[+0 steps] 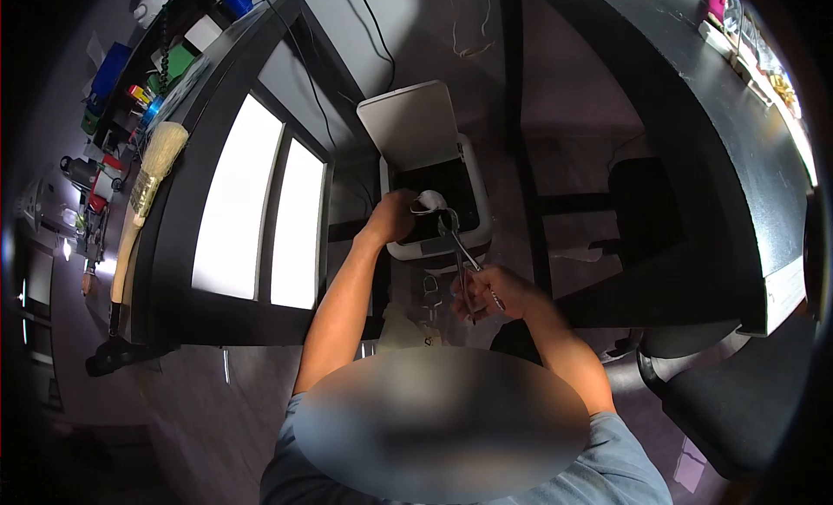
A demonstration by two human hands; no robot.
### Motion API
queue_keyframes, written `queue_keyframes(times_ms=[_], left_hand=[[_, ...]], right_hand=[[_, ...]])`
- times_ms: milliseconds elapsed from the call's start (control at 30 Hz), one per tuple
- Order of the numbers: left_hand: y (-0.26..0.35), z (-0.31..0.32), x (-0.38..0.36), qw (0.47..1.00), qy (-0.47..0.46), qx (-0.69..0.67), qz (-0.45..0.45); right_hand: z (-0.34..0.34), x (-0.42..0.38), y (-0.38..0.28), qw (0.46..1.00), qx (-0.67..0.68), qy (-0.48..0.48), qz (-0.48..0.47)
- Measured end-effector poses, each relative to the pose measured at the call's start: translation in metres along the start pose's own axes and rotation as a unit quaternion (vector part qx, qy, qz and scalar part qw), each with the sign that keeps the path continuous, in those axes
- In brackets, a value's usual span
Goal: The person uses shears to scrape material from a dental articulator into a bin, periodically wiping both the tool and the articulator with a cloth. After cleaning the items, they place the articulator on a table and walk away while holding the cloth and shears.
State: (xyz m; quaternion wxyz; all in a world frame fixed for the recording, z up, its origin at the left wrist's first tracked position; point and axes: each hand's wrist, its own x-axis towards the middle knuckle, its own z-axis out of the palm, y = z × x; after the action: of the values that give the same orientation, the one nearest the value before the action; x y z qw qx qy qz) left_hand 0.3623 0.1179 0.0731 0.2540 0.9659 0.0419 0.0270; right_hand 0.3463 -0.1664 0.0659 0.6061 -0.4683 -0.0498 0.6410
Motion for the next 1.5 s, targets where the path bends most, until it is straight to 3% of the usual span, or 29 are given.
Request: queue_keyframes(times_ms=[100,300,500,800,900,1100,1500], left_hand=[[0.003,0.0,-0.002,0.999,0.007,0.032,0.019],[0.002,-0.007,-0.001,0.995,-0.064,0.076,0.024],[-0.002,0.0,-0.002,0.992,-0.037,0.091,0.073],[-0.004,0.004,-0.004,0.994,-0.002,0.072,0.082],[-0.003,0.004,-0.007,0.998,-0.001,0.05,0.043],[-0.009,0.008,-0.008,0.997,0.008,0.044,0.066],[-0.018,0.009,0.001,0.992,-0.057,0.113,-0.002]], right_hand=[[0.004,0.001,-0.006,1.0,-0.002,0.009,0.023],[0.001,0.003,-0.017,0.999,-0.001,-0.016,0.046],[0.002,0.011,-0.014,0.999,0.031,-0.009,0.043],[-0.004,0.039,0.006,0.951,0.267,-0.15,0.049],[-0.008,0.053,0.013,0.934,0.291,-0.205,0.028],[-0.001,0.063,0.018,0.92,0.343,-0.188,0.026],[0.005,0.067,0.021,0.904,0.385,-0.182,0.026]])
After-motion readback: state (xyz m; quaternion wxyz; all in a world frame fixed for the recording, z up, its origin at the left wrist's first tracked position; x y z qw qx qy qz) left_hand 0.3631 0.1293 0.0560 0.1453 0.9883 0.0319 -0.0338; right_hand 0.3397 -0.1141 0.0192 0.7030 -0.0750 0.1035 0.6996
